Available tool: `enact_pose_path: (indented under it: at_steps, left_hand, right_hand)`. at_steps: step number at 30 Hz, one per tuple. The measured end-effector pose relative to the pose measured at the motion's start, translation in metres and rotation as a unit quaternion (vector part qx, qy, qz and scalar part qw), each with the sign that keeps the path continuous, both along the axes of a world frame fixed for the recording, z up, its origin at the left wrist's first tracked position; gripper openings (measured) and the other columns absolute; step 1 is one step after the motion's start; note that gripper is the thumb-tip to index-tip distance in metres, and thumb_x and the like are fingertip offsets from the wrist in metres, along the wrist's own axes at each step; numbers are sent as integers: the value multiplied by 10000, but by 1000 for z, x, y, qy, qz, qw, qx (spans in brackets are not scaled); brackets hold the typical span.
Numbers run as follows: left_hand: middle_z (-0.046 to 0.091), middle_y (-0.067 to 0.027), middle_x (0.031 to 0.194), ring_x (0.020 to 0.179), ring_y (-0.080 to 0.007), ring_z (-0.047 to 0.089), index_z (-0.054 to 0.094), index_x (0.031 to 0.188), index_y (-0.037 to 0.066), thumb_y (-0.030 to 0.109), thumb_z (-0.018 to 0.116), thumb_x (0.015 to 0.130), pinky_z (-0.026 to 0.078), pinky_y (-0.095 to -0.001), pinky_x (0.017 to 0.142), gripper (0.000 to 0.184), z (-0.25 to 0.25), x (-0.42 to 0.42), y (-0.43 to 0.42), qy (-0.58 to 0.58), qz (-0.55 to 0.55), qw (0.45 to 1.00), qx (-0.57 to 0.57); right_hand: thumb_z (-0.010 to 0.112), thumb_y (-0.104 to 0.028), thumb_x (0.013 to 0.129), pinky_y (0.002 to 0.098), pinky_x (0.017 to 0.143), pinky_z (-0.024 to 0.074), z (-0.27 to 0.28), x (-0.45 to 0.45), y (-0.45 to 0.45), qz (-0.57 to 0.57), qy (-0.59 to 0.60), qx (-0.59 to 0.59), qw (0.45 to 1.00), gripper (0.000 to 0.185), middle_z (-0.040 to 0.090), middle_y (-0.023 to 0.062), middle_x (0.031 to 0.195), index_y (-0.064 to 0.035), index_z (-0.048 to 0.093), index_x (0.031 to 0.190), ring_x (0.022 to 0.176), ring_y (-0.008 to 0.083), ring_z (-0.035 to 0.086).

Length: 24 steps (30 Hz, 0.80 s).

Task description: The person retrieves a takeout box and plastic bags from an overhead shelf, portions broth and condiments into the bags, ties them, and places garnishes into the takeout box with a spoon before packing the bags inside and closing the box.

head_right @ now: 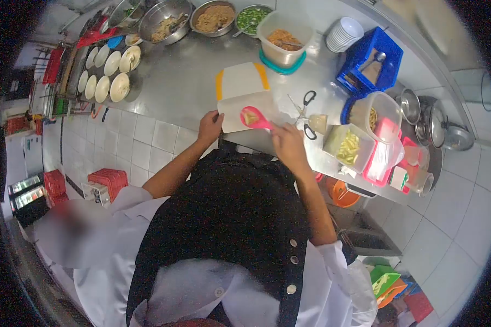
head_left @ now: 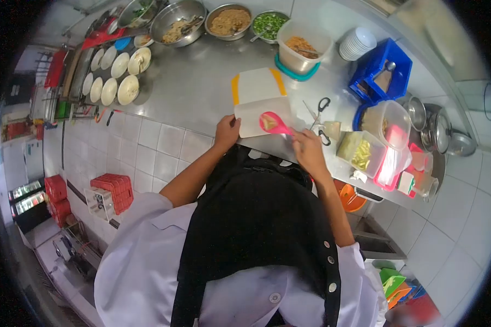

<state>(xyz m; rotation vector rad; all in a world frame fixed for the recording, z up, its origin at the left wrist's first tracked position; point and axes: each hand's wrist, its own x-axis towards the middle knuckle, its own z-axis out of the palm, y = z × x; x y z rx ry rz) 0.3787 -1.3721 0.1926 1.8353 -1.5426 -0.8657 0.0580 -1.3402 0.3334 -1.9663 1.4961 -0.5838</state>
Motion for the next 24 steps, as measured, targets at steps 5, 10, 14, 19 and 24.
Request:
enact_pose_path:
  at_steps: [5, 10, 14, 19, 24]
  left_hand:
    - [714, -229, 1044, 959, -391, 701, 738, 1138, -44, 229, 683, 1009, 549, -467, 876, 307, 5, 0, -4, 26, 6, 999, 25]
    - [706, -232, 1035, 956, -385, 699, 730, 1125, -57, 216, 691, 995, 549, -463, 862, 305, 12, 0, -5, 44, 13, 998, 31]
    - [720, -224, 1074, 979, -370, 714, 726, 1176, -58, 216, 690, 997, 564, -437, 878, 330, 14, -3, -7, 19, 22, 999, 16]
    - [739, -220, 1151, 1031, -345, 733, 703, 1263, -38, 216, 680, 1011, 575, -420, 913, 358, 0, -1, -8, 53, 29, 997, 42]
    - [758, -177, 1151, 1044, -257, 737, 637, 1338, -32, 178, 655, 1057, 572, -391, 915, 352, -11, -1, -6, 119, 34, 992, 12]
  right_hand:
    - [685, -165, 928, 450, 840, 444, -44, 58, -19, 123, 222, -158, 954, 485, 610, 77, 963, -112, 700, 1410, 1002, 273, 602]
    - [702, -184, 921, 450, 825, 431, -42, 59, -19, 135, 250, -173, 943, 526, 604, 59, 975, -109, 675, 1442, 995, 252, 595]
    - [707, -189, 929, 444, 817, 411, -35, 51, -16, 119, 252, -164, 946, 487, 596, 47, 968, -128, 703, 1412, 980, 242, 592]
    - [709, -162, 920, 469, 838, 415, -18, 28, -19, 43, 158, -91, 982, 485, 629, 69, 975, -141, 717, 1404, 998, 240, 614]
    - [691, -152, 934, 486, 841, 407, 63, -43, -13, -114, -3, -72, 991, 384, 648, 93, 893, -125, 779, 1306, 919, 262, 639]
